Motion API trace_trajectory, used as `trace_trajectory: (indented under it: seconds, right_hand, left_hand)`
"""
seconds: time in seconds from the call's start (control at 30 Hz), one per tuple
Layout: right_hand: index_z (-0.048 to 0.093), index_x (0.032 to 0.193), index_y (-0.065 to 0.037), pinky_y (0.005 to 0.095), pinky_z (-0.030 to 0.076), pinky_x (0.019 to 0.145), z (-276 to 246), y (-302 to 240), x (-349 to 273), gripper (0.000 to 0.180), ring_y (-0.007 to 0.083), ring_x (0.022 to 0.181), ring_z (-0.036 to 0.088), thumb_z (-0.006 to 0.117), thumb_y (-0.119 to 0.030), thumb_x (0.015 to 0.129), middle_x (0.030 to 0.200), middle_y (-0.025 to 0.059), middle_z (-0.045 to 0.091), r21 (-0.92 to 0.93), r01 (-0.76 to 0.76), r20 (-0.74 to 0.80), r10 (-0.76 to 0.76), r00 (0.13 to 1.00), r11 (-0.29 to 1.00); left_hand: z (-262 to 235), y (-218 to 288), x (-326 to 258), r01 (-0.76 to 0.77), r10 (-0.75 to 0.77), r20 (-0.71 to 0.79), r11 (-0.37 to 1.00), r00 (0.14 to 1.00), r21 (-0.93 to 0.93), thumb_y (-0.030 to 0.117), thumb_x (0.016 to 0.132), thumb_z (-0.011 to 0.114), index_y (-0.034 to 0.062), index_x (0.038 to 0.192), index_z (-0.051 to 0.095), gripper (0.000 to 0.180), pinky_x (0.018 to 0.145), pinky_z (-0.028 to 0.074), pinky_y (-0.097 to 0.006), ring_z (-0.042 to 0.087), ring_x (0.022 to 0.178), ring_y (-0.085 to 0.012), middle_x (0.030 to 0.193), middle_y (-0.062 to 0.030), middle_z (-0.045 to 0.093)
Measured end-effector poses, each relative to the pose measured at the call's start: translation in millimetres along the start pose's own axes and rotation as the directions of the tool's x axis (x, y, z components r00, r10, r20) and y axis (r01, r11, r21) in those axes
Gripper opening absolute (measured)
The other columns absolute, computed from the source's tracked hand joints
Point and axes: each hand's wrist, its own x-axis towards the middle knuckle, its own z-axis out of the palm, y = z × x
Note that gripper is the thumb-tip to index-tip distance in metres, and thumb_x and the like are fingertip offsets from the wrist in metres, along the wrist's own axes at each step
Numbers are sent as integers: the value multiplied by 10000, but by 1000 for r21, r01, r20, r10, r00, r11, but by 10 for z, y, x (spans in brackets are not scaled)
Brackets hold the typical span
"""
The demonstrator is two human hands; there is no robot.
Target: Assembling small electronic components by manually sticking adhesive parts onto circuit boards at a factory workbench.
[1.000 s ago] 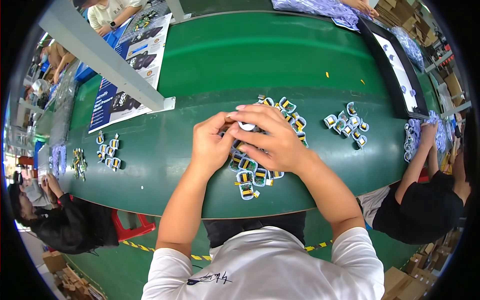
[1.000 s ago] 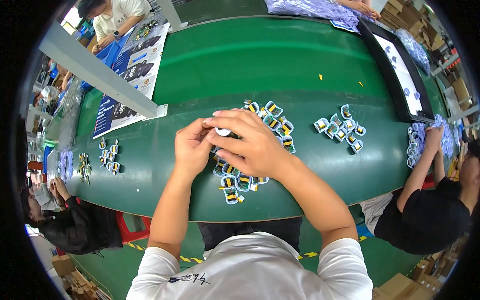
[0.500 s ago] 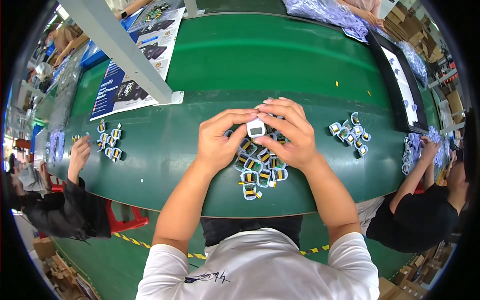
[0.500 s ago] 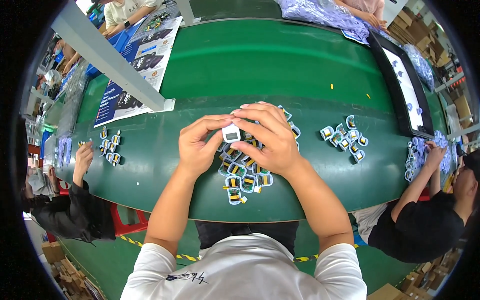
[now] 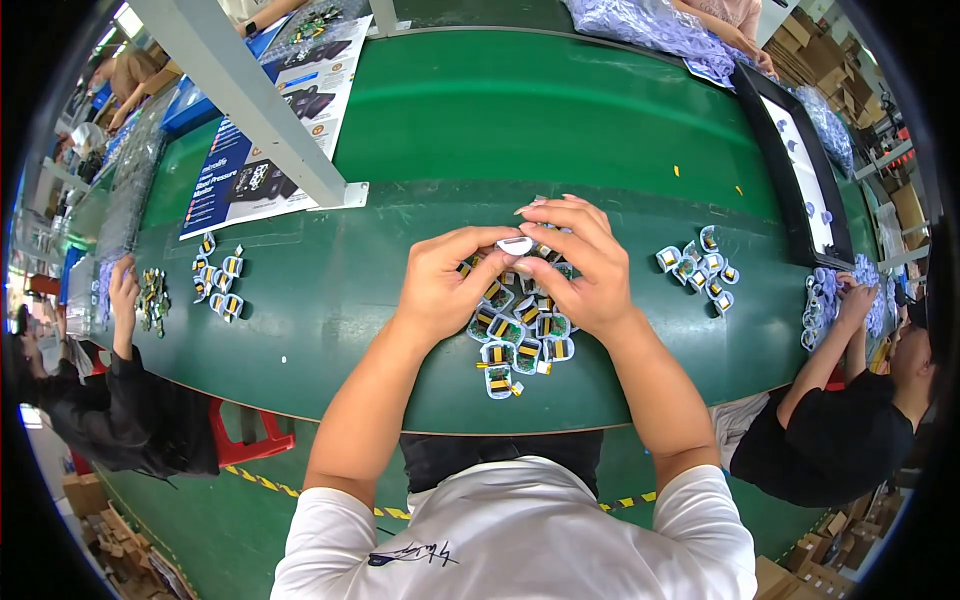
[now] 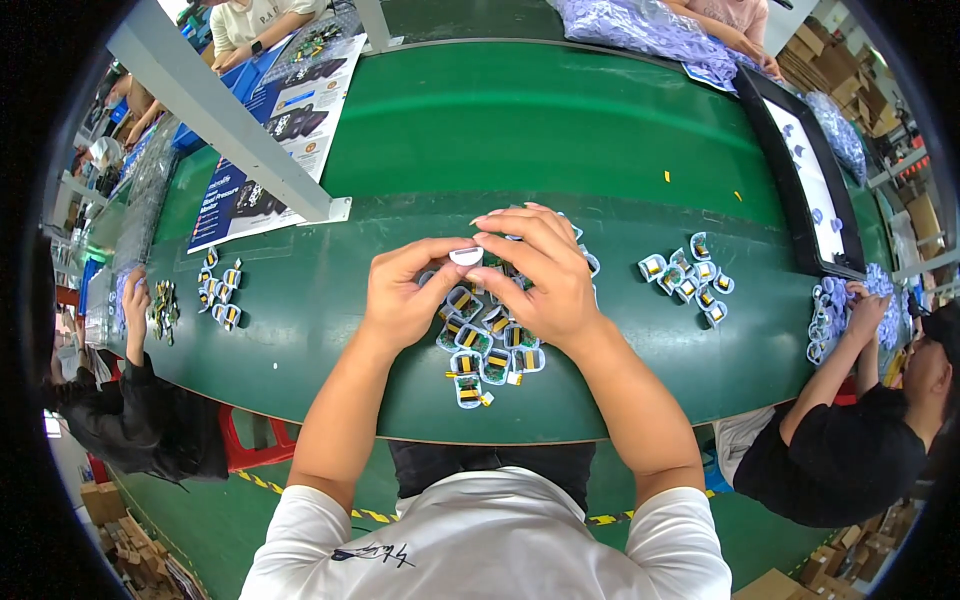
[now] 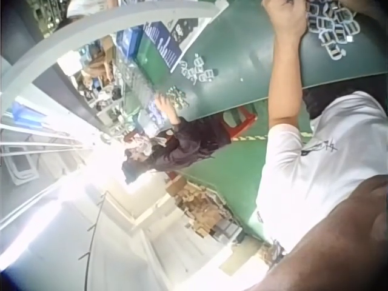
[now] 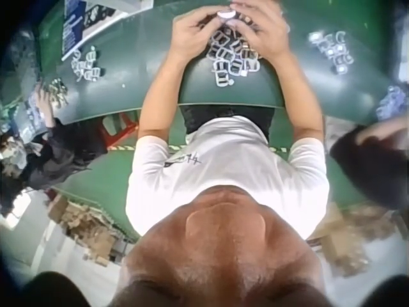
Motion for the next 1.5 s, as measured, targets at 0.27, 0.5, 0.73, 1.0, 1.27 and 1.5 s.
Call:
trace_trajectory:
  seconds: [0.27, 0.5, 0.73, 1.0, 1.27, 1.5]
  right_hand:
    - [788, 1117, -87, 530, 474, 1076, -14, -113, 51, 300, 322, 1199, 669, 829, -128, 822, 1293, 107, 715, -202, 124, 33, -120, 992, 972]
    - [790, 1105, -86, 557, 442, 1111, 33, -175, 46, 285, 334, 1264, 631, 823, -150, 829, 1349, 111, 696, -269, 101, 65, -87, 994, 958]
    - [779, 1106, -76, 567, 433, 1118, 90, -179, 17, 300, 333, 1274, 630, 834, -171, 827, 1348, 105, 701, -224, 89, 42, -82, 996, 971]
    - [767, 1125, -57, 592, 398, 1140, 135, -202, 31, 333, 338, 1302, 612, 825, -218, 839, 1359, 97, 688, -321, 89, 99, -61, 993, 943]
    - [760, 1121, -17, 495, 472, 1102, 28, -86, 19, 266, 368, 1287, 624, 740, -4, 856, 1332, 154, 698, 38, -172, -81, 175, 981, 984]
    - [745, 921, 16, 494, 477, 1091, -101, 39, 10, 66, 369, 1281, 633, 754, -14, 863, 1241, 136, 749, 184, -251, 105, 235, 966, 950]
  left_hand:
    - [31, -92, -4, 272, -306, -25, 880, 952, -389, 62, 1014, 702, -54, 1113, 745, 158, 735, 602, -269, 732, 829, -125, 957, -92, 779]
    - [20, -7, 2, 339, -350, 58, 833, 935, -438, -11, 1015, 658, -64, 1106, 719, 121, 763, 562, -265, 685, 867, -105, 941, -62, 733]
    - [53, -69, -19, 329, -349, 34, 841, 936, -428, 4, 1010, 673, -59, 1125, 728, 142, 774, 552, -261, 690, 881, -107, 976, -77, 752]
    - [-16, -63, -1, 327, -349, 8, 869, 937, -372, 49, 1011, 680, -62, 1083, 737, 144, 705, 565, -254, 707, 806, -101, 917, -63, 759]
    - [-35, -28, 16, 384, -327, 203, 762, 923, -521, 111, 1033, 675, -60, 1081, 726, 185, 780, 564, -278, 733, 835, -154, 957, -88, 760]
    - [60, 20, -3, 236, -244, -4, 940, 970, -247, 63, 1033, 664, -40, 1196, 742, 209, 806, 567, -283, 735, 870, -157, 964, -83, 753]
